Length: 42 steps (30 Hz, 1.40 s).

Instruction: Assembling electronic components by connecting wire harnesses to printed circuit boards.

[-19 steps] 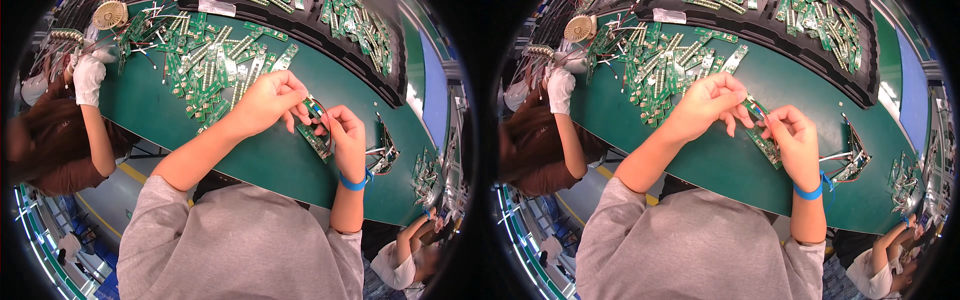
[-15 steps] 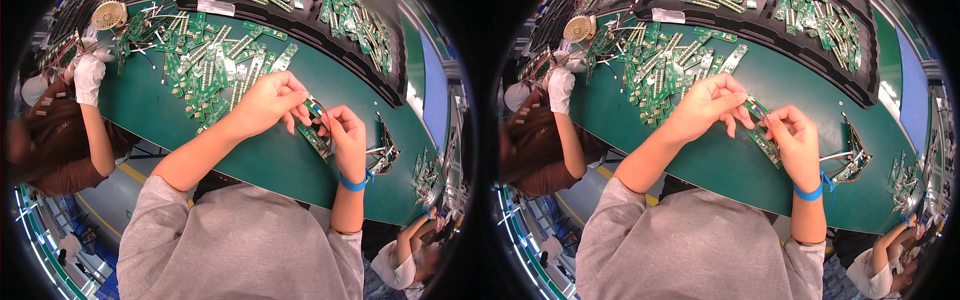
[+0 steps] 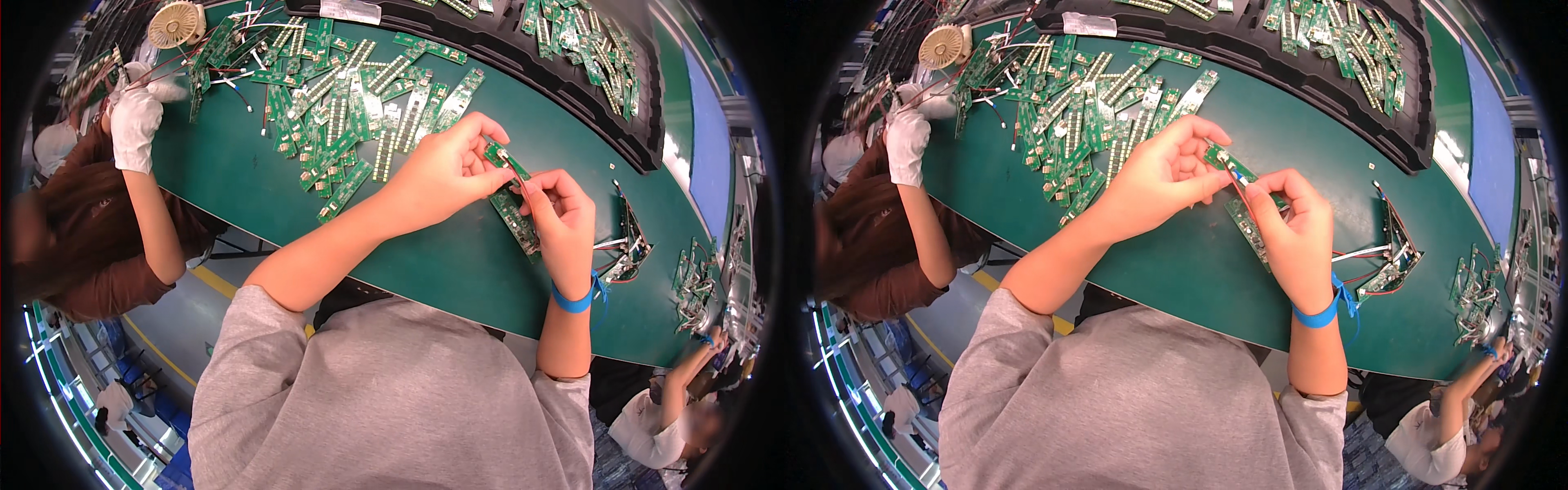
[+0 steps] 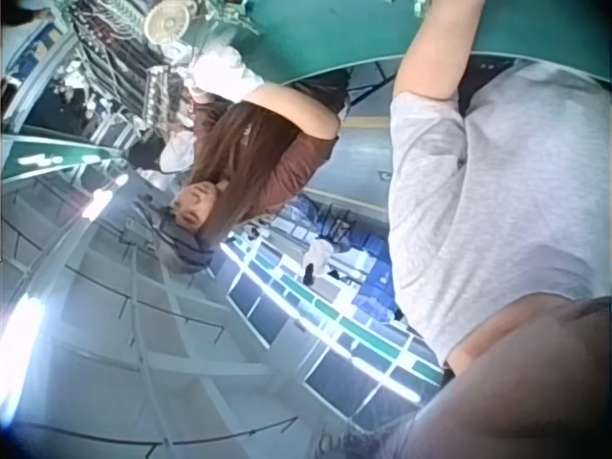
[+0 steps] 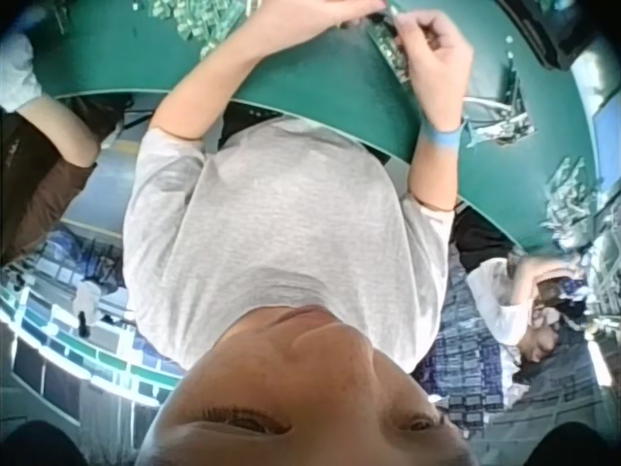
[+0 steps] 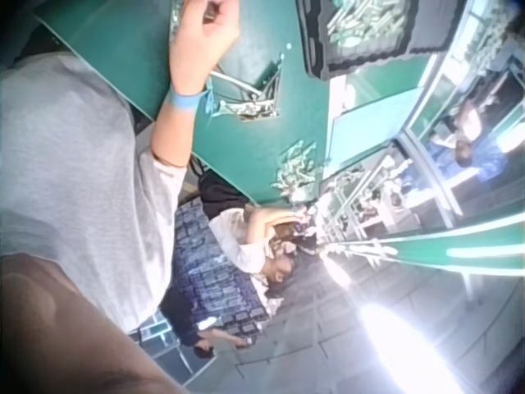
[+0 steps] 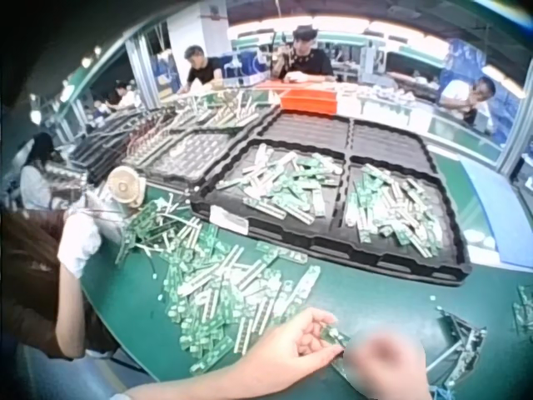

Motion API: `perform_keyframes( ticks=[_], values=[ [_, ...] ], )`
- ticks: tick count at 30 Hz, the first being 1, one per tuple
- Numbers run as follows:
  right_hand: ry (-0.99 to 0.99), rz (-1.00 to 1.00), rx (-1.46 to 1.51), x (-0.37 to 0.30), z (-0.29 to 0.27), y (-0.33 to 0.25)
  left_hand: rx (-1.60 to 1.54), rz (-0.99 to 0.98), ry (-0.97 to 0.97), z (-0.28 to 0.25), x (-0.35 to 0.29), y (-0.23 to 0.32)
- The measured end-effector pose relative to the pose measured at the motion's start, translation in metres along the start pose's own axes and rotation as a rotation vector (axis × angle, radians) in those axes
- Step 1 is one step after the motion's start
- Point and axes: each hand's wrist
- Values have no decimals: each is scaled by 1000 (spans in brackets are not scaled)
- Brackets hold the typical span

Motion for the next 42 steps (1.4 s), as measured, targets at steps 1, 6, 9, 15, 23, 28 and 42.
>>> perform_keyframes(
  ticks=[1,6,9,15,23,28,42],
  values=[
    [11,-5,7,-1,1,0,-8,-24,13,0,0,1],
    [21,-41,16,-2,3,3,9,-64,17,1,1,2],
    [15,-14,25,-2,3,1,-2,-85,2,1,1,2],
    [-3,78,50,-1,3,-3,-60,-78,-39,-1,2,-2],
    [-9,83,78,1,2,0,-90,-81,-69,-3,0,-1],
    [-20,83,93,1,1,1,-85,-71,-79,-3,2,-3],
    [-31,55,100,2,-2,9,17,-79,-45,2,-2,2]
  ],
)
Point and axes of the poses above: each hand's wrist, its own x-axis towards the middle knuckle, its own z-axis out of the palm, y = z × x, and after that the axes turned 3 degrees about -z, right-handed
